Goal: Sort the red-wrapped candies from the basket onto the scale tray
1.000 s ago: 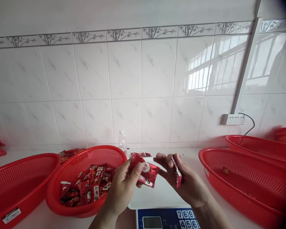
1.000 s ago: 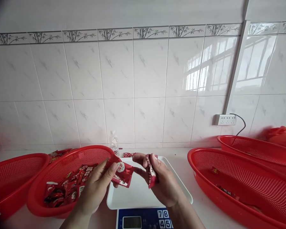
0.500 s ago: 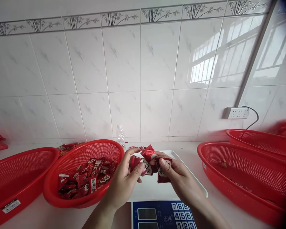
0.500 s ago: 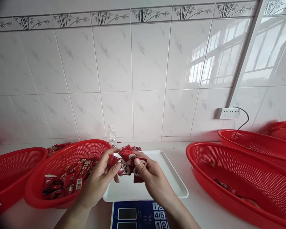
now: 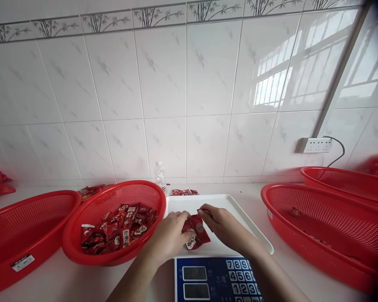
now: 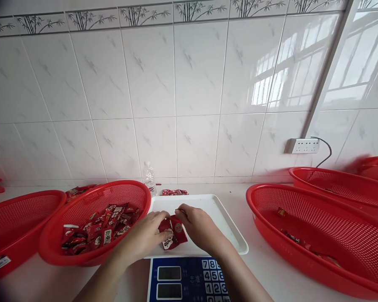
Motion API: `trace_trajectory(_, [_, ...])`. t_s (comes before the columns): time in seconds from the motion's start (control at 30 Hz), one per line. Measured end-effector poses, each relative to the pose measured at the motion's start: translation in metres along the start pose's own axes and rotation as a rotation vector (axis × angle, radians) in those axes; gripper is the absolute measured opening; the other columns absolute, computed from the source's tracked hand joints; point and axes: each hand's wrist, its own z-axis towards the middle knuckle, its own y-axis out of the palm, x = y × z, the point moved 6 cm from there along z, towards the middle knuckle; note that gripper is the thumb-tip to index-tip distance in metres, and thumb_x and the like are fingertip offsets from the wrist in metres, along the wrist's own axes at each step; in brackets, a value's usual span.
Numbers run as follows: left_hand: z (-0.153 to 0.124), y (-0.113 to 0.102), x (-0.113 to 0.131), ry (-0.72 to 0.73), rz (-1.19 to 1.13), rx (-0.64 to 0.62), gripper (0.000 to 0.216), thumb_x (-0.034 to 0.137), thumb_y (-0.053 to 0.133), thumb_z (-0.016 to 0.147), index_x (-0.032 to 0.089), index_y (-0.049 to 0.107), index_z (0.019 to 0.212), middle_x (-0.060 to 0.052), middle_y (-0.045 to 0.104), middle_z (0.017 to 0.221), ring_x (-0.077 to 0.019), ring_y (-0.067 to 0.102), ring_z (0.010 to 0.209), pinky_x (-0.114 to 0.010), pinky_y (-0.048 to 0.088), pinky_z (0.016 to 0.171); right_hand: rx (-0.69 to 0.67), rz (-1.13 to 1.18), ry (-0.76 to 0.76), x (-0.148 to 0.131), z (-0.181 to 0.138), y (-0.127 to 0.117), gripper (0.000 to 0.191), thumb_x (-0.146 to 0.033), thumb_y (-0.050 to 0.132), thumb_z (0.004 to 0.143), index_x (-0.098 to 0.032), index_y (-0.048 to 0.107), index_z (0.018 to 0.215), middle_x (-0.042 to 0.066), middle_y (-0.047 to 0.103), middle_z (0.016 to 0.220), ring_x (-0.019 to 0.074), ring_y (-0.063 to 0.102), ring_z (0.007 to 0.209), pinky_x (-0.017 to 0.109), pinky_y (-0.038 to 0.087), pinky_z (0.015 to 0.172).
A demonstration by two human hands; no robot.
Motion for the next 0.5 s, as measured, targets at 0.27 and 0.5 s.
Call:
trace_trajectory(0.27, [-0.002, 0.007, 0.006, 0.158, 0.032, -0.064, 0.033, 0.029, 0.059, 0.082, 0.025, 0.058, 0.115, -0.006, 0.060, 0.117, -0.0260, 0.049, 0.116, -0.037, 0.039, 0.095, 0.000, -0.096, 0.063, 0.007, 0.000, -0.001, 0.032, -0.038, 0.027, 0.095, -0.023, 0.056, 0.099, 0.005, 0.069, 0.085, 0.0204, 0.062, 0.072, 0.032, 0.043, 0.065])
trace_trajectory(0.5, [0.003, 0.017, -0.005, 0.104, -0.046, -0.084, 0.057, 0.033, 0.062, 0.080, 0.024, 0.043, 0.133, -0.011, 0.050, 0.135, -0.0278, 0.049, 0.120, -0.038, 0.039, 0.097, -0.004, -0.135, -0.016, 0.006, 0.002, 0.010, 0.036, -0.040, 0.036, 0.093, -0.025, 0.049, 0.123, 0.009, 0.066, 0.108, 0.0252, 0.061, 0.098, 0.039, 0.046, 0.080])
